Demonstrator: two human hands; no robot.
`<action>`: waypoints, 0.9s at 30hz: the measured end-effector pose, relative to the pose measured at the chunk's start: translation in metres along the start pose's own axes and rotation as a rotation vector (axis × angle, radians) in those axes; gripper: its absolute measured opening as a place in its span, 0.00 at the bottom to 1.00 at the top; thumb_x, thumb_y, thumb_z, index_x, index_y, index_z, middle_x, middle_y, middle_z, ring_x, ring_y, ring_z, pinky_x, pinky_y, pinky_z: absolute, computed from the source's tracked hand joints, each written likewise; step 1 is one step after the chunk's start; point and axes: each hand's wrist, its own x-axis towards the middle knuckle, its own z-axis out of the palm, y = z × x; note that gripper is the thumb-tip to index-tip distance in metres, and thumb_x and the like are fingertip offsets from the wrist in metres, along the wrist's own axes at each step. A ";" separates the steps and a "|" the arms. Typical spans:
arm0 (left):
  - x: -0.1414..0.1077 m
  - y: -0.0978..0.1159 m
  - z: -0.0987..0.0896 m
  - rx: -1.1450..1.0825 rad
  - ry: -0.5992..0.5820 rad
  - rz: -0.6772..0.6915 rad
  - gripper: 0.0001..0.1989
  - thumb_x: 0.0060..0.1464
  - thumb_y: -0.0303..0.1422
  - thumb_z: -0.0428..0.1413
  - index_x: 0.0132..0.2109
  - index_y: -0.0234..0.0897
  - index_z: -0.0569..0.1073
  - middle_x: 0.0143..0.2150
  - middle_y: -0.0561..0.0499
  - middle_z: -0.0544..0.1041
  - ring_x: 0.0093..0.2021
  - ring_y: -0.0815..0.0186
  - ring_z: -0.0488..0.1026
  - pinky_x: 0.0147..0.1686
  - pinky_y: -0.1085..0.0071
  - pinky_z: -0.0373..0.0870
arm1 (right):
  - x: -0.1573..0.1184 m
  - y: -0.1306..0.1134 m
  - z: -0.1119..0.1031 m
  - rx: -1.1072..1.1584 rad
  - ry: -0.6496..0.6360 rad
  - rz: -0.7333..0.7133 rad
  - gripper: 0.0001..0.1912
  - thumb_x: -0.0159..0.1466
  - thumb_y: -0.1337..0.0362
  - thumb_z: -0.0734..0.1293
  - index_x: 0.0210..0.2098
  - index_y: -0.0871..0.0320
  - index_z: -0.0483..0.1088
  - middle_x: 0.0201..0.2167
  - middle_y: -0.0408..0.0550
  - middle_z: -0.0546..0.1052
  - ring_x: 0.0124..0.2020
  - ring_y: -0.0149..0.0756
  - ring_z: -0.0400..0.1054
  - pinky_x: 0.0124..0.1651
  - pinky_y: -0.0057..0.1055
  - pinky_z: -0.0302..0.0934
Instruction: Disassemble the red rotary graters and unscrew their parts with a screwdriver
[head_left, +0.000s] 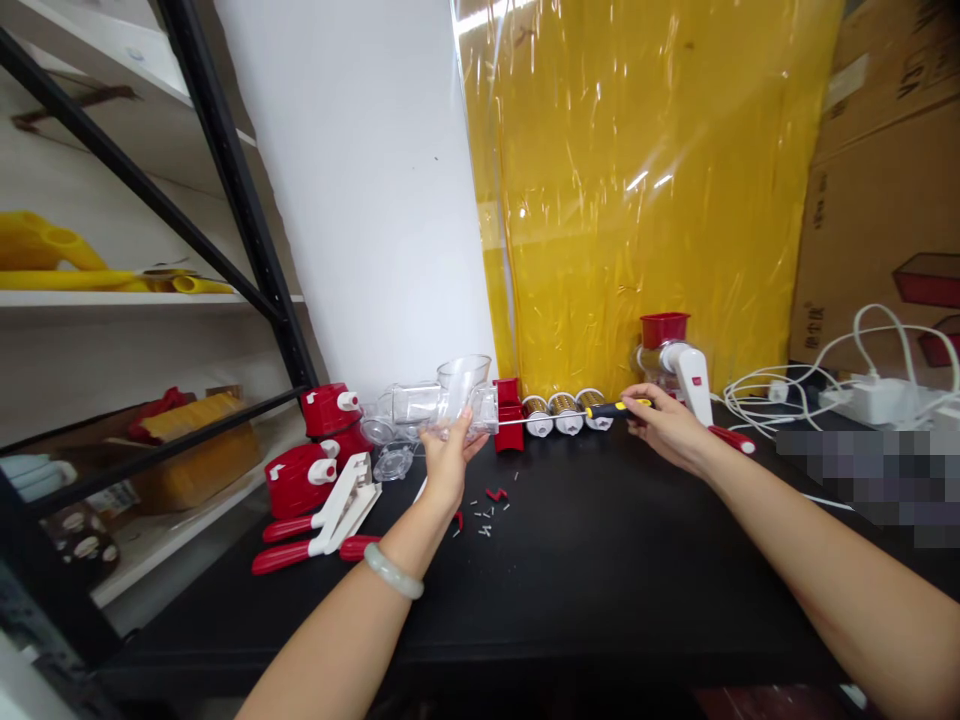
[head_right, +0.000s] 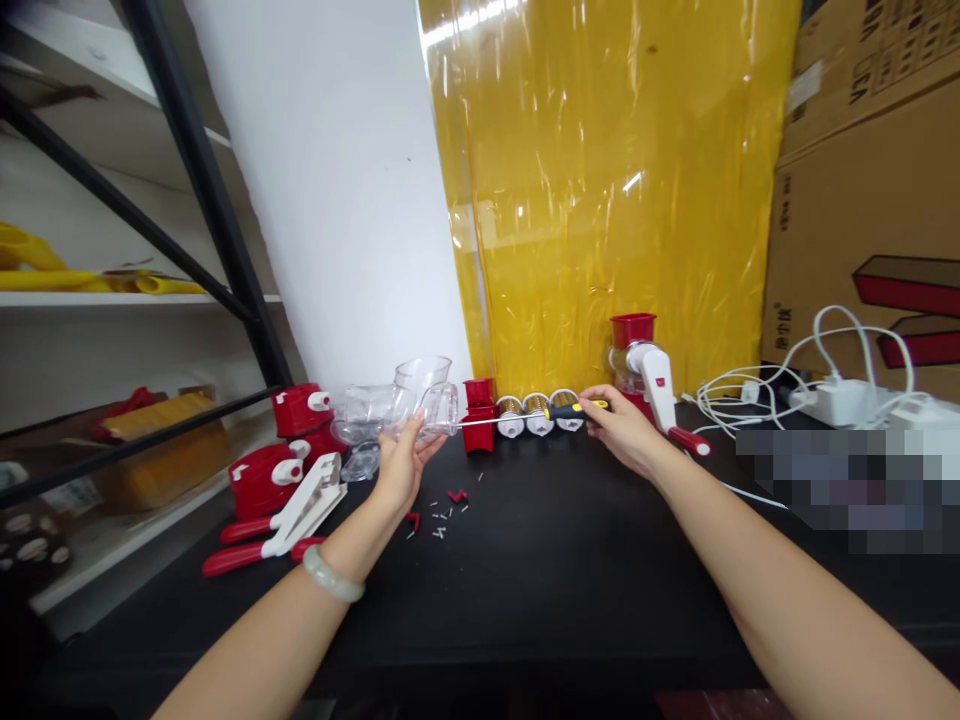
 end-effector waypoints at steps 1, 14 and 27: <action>0.000 0.000 0.000 0.005 -0.002 -0.003 0.27 0.44 0.37 0.66 0.43 0.40 0.56 0.38 0.52 0.76 0.31 0.66 0.78 0.41 0.56 0.77 | -0.001 -0.003 -0.001 0.099 -0.030 -0.016 0.20 0.46 0.63 0.77 0.35 0.51 0.68 0.27 0.37 0.73 0.27 0.27 0.68 0.29 0.24 0.62; -0.001 -0.002 0.000 0.001 -0.038 -0.008 0.26 0.44 0.37 0.66 0.42 0.40 0.58 0.37 0.53 0.76 0.32 0.66 0.78 0.38 0.60 0.78 | 0.005 0.010 -0.004 -0.054 0.096 0.116 0.17 0.61 0.52 0.67 0.27 0.60 0.68 0.14 0.44 0.69 0.12 0.22 0.56 0.16 0.22 0.52; -0.001 0.001 0.003 -0.033 -0.024 -0.057 0.23 0.46 0.36 0.64 0.41 0.39 0.58 0.36 0.53 0.75 0.30 0.68 0.77 0.37 0.64 0.78 | 0.012 0.019 -0.011 -0.046 0.133 0.151 0.14 0.66 0.59 0.62 0.27 0.61 0.65 0.13 0.43 0.68 0.10 0.21 0.52 0.14 0.19 0.48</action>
